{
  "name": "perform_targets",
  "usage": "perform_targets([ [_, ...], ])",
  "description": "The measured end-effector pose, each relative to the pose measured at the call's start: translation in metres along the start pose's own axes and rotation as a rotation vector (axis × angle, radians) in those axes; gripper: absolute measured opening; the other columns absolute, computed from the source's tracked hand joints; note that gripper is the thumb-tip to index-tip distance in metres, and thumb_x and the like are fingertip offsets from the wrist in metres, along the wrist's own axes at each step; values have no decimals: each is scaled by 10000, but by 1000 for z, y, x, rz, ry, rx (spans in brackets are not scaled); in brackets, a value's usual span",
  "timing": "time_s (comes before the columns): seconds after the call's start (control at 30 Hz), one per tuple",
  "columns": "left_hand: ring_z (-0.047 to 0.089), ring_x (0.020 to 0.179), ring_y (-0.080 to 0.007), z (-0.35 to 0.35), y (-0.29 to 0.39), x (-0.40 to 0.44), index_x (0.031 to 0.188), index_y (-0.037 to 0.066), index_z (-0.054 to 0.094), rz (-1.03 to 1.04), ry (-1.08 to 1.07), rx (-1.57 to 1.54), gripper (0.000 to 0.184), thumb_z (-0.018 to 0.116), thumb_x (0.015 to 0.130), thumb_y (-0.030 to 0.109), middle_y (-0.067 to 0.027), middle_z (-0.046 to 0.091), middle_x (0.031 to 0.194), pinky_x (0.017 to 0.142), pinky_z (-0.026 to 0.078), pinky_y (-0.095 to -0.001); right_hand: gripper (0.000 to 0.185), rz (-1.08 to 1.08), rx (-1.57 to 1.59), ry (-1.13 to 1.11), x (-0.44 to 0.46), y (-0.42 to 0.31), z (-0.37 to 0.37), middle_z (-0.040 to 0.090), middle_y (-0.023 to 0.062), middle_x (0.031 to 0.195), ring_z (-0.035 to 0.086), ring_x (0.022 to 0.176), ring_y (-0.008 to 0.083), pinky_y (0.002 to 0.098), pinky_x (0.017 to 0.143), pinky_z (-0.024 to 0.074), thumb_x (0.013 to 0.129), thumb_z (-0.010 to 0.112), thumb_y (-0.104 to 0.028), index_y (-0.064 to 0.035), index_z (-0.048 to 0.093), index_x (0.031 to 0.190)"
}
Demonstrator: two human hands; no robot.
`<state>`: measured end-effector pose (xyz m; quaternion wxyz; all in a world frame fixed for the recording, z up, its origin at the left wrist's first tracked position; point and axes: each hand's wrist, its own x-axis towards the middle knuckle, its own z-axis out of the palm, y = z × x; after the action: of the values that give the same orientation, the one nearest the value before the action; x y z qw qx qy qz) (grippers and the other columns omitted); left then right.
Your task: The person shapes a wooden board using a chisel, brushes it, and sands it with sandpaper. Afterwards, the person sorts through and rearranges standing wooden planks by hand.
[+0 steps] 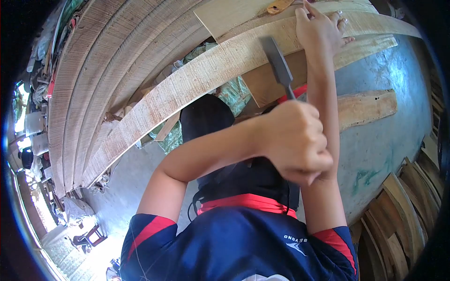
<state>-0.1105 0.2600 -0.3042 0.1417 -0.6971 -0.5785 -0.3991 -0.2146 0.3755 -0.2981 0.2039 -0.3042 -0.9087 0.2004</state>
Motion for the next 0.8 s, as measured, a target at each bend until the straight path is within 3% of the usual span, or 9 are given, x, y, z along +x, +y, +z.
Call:
perform_targets([
  [0.2,454,428,-148,7,10,7,572,168,422,-9,35,1,247,615,598,321,36,382,489,410,329,-307,382,-45,14,26,1,15,-6,312,276,1421,271,1348,400,454,1106,221,820,553,-399,-269,642,1168],
  [0.27,453,435,-151,9,11,3,579,160,417,-25,39,-2,261,611,606,333,31,381,496,411,327,-312,371,-297,1013,-406,8,48,-20,334,273,1410,296,1336,399,441,1099,246,815,560,-387,-265,651,1153],
  [0.33,450,439,-155,5,-13,0,586,154,427,-43,38,85,254,604,617,334,30,382,499,416,328,-309,375,-1,-17,5,-4,-4,-9,329,265,1417,292,1337,401,449,1105,230,814,560,-389,-269,647,1159],
  [0.4,459,441,-162,2,-8,7,591,154,446,-58,40,51,244,605,638,332,28,391,499,418,332,-313,379,-24,3,24,0,15,-6,326,266,1418,290,1338,401,451,1108,222,815,558,-390,-271,644,1164],
  [0.47,458,433,-166,5,13,6,590,163,447,-36,38,8,241,614,631,333,25,391,494,415,332,-320,381,-313,1080,-405,8,50,-15,322,273,1416,287,1338,407,433,1099,249,815,559,-379,-268,640,1170],
  [0.5,458,433,-166,5,11,3,590,163,447,-32,39,9,241,614,631,333,25,391,494,415,332,-320,381,-316,1078,-402,5,34,-15,322,273,1416,287,1338,407,433,1099,249,815,559,-379,-268,640,1170],
  [0.57,451,427,-164,4,2,-1,584,173,443,-28,17,-1,242,616,626,337,27,380,488,412,331,-321,384,-15,-3,15,-2,-1,-5,311,279,1419,279,1339,414,414,1094,265,816,557,-372,-266,636,1177],
  [0.7,449,432,-159,5,-6,8,561,178,429,-66,93,56,259,626,611,339,32,377,493,412,329,-324,381,-39,19,16,-2,0,-3,304,283,1420,279,1337,420,406,1093,266,816,555,-368,-266,638,1173],
  [0.8,453,442,-163,3,2,0,560,175,428,-47,13,56,262,623,620,340,29,373,497,416,331,-325,374,-42,-6,46,1,2,1,334,291,1398,295,1326,426,403,1088,275,813,556,-367,-258,649,1158],
])
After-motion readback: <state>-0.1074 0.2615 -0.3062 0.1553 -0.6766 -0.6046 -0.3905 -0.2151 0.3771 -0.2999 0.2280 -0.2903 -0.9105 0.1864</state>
